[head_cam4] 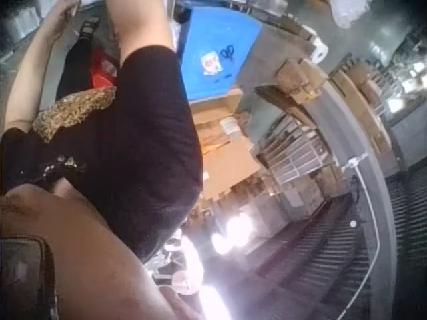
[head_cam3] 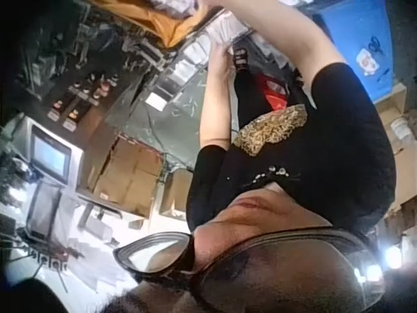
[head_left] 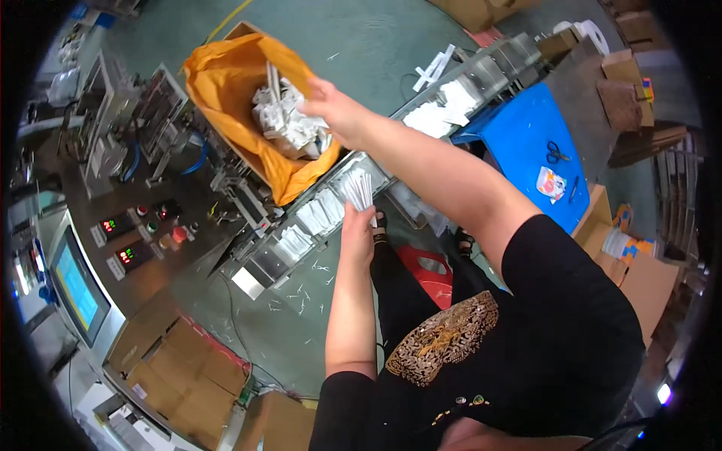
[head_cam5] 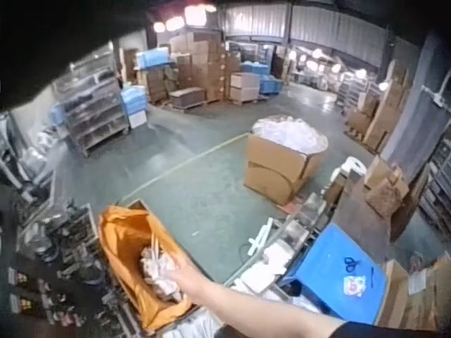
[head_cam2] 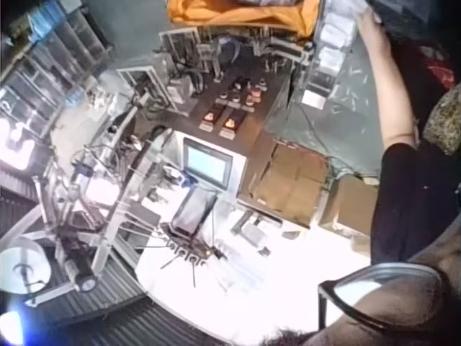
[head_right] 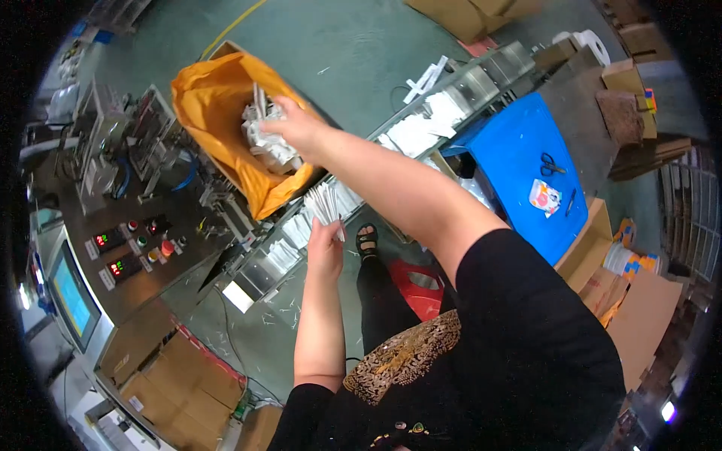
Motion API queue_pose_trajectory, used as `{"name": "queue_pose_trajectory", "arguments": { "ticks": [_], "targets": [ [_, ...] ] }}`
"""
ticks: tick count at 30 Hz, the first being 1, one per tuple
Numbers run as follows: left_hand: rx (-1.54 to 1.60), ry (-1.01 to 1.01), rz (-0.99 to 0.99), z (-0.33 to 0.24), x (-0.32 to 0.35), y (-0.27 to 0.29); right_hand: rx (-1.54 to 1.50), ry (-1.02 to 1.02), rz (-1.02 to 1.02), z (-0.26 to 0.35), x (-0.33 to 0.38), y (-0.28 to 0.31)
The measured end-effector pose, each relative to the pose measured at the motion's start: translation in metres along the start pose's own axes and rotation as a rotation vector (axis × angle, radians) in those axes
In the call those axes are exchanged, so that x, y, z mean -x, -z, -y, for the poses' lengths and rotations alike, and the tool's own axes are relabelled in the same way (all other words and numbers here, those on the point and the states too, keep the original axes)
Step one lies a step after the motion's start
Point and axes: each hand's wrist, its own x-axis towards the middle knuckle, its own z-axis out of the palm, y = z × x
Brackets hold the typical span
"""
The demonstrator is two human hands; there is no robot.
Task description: Packing small items into plastic bags, sealing them, and placing them into cardboard boxes for shipping.
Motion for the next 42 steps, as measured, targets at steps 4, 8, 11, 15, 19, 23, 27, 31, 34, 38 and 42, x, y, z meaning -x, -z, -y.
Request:
{"name": "queue_pose_trajectory", "arguments": {
  "ticks": [4, 8, 11, 15, 19, 23, 27, 31, 34, 38, 42],
  "targets": [
    [-0.041, -0.004, 0.001, -0.039, 0.012, 0.016, 0.035, -0.027, -0.001, -0.004, -0.004, -0.024],
    [-0.050, -0.124, 0.032, -0.044, -0.001, 0.032, -0.013, -0.259, 0.089, -0.046, 0.040, 0.018],
    [-0.024, 0.018, 0.126, -0.058, -0.001, 0.028, -0.013, -0.226, 0.132, -0.050, 0.092, 0.007],
    [-0.181, 0.131, 0.246, -0.060, -0.002, 0.002, 0.116, -0.042, 0.006, -0.034, 0.113, 0.007],
    [-0.184, 0.212, 0.354, -0.029, -0.017, -0.038, 0.112, 0.101, -0.156, -0.030, 0.137, 0.070],
    [0.033, 0.492, 0.453, 0.013, -0.023, -0.086, -0.206, 0.116, -0.216, -0.046, 0.169, 0.134],
    [-0.217, 0.611, 0.386, 0.097, -0.031, -0.136, -0.415, 0.120, -0.467, -0.057, 0.220, 0.201],
    [-0.348, 0.658, 0.369, 0.194, -0.029, -0.189, -0.526, 0.007, -0.794, -0.077, 0.261, 0.298],
    [-0.682, 0.632, 0.246, 0.243, -0.037, -0.222, -0.373, 0.069, -1.130, -0.104, 0.279, 0.386],
    [-0.664, 0.270, 0.432, 0.221, -0.039, -0.304, -0.138, -0.143, -1.209, -0.141, 0.293, 0.498],
    [-0.624, -0.535, 0.887, 0.138, -0.034, -0.402, 0.261, -0.035, -1.372, -0.171, 0.258, 0.542]
  ]
}}
